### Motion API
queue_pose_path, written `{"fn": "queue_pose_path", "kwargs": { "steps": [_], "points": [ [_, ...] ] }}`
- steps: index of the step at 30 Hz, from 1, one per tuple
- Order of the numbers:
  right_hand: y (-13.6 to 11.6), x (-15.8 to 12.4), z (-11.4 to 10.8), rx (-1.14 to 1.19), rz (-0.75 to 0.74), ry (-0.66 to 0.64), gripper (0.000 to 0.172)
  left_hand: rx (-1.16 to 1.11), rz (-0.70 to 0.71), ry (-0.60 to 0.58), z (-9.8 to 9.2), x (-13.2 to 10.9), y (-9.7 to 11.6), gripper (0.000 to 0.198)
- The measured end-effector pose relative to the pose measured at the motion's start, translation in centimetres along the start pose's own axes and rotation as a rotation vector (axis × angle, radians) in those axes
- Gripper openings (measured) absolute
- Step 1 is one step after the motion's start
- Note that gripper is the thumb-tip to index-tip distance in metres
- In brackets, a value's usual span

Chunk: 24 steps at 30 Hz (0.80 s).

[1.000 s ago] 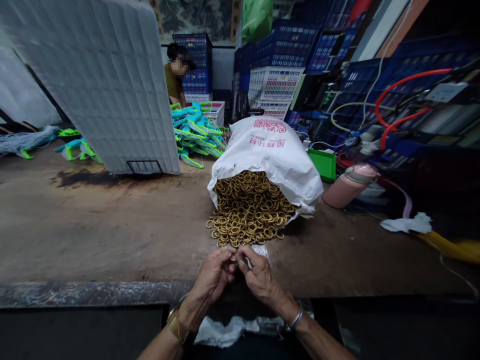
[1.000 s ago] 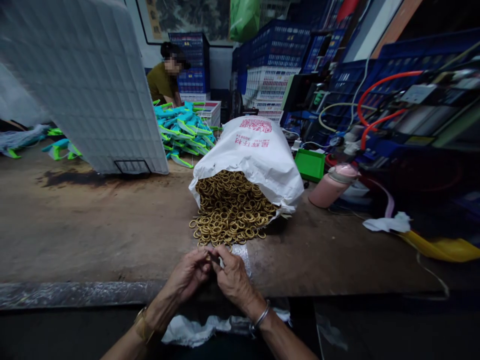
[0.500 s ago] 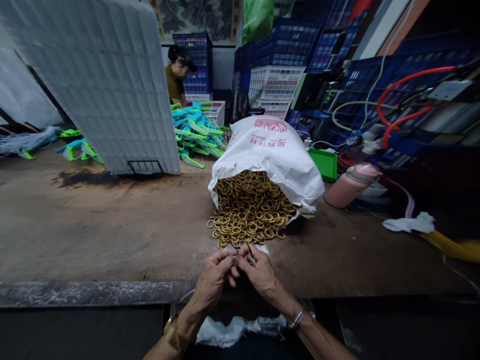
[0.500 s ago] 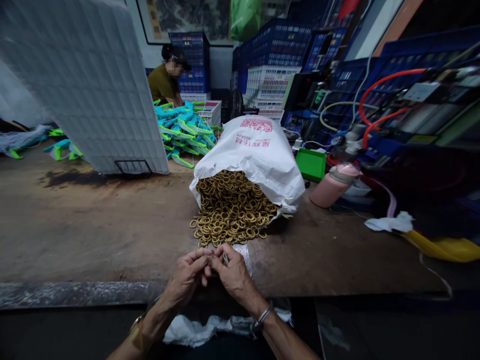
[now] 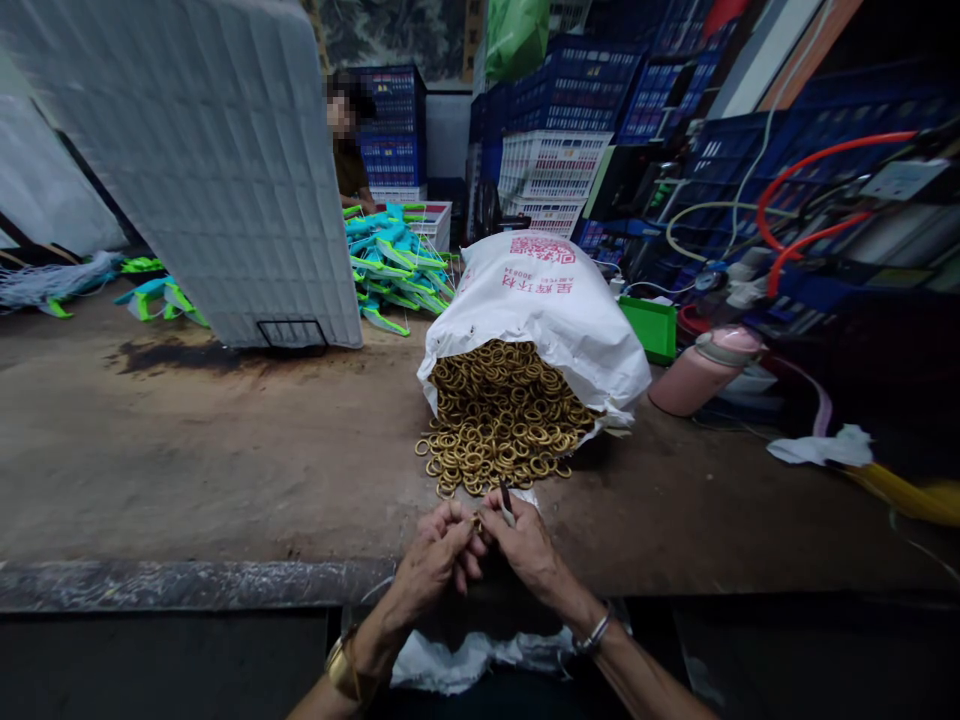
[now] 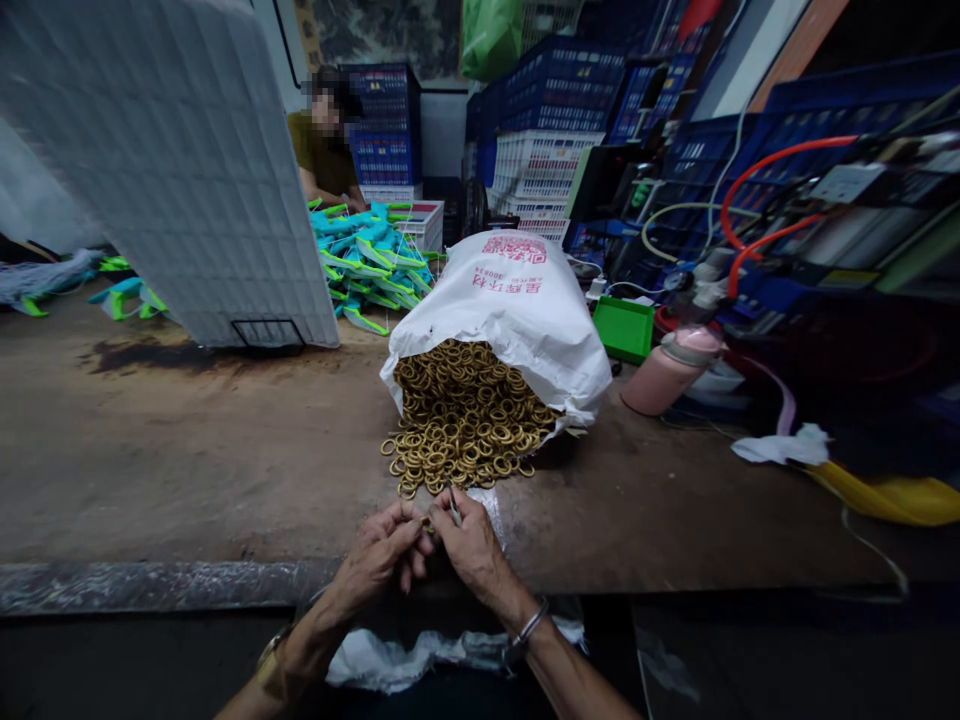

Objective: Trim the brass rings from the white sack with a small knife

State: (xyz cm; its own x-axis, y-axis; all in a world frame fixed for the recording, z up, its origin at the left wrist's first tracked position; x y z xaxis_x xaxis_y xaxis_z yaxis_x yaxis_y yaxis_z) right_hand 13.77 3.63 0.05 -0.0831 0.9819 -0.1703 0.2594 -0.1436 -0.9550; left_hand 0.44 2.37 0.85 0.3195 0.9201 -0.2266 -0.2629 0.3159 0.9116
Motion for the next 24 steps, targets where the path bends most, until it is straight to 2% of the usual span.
{"fn": "queue_pose_path", "kwargs": {
  "steps": [2,4,7,9,13,19,24],
  "points": [
    [-0.2,0.0,-0.1,0.000,-0.006,-0.020,0.021,-0.055,-0.014,-0.032,0.1,-0.1,0.1,0.033],
    [-0.4,-0.1,-0.2,-0.058,-0.036,0.014,0.023,-0.117,-0.013,-0.031,0.1,-0.2,0.1,0.032],
    [-0.4,-0.3,-0.5,-0.317,-0.115,0.086,0.019,-0.164,0.015,0.025,0.1,-0.3,0.1,0.031],
    [0.0,-0.6,-0.5,-0.521,-0.163,0.043,0.015,-0.165,0.040,0.050,0.1,-0.3,-0.1,0.030],
    [0.9,-1.1,-0.2,-0.809,-0.211,-0.040,0.032,-0.134,0.057,0.037,0.0,-0.2,-0.2,0.032],
    [0.4,-1.2,-0.1,-0.975,-0.156,-0.070,0.033,-0.131,0.048,0.008,0.1,-0.5,-0.4,0.032],
    [-0.3,-0.2,-1.6,-1.064,0.010,0.065,0.029,-0.224,-0.014,-0.037,0.4,-2.0,0.5,0.029]
  ]
}}
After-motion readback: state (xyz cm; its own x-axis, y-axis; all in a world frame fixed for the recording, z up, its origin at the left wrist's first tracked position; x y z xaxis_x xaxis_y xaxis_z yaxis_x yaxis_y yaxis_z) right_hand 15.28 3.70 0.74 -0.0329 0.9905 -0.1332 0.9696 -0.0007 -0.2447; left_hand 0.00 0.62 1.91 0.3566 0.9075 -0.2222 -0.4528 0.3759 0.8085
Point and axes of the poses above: each hand's wrist, its own x-axis towards the middle knuckle, its own z-axis out of the palm, y = z × x, the point moved 1 cm from there along x, towards the middle knuckle, and after that the axes turned 4 degrees about z, right-handed, at the moved point
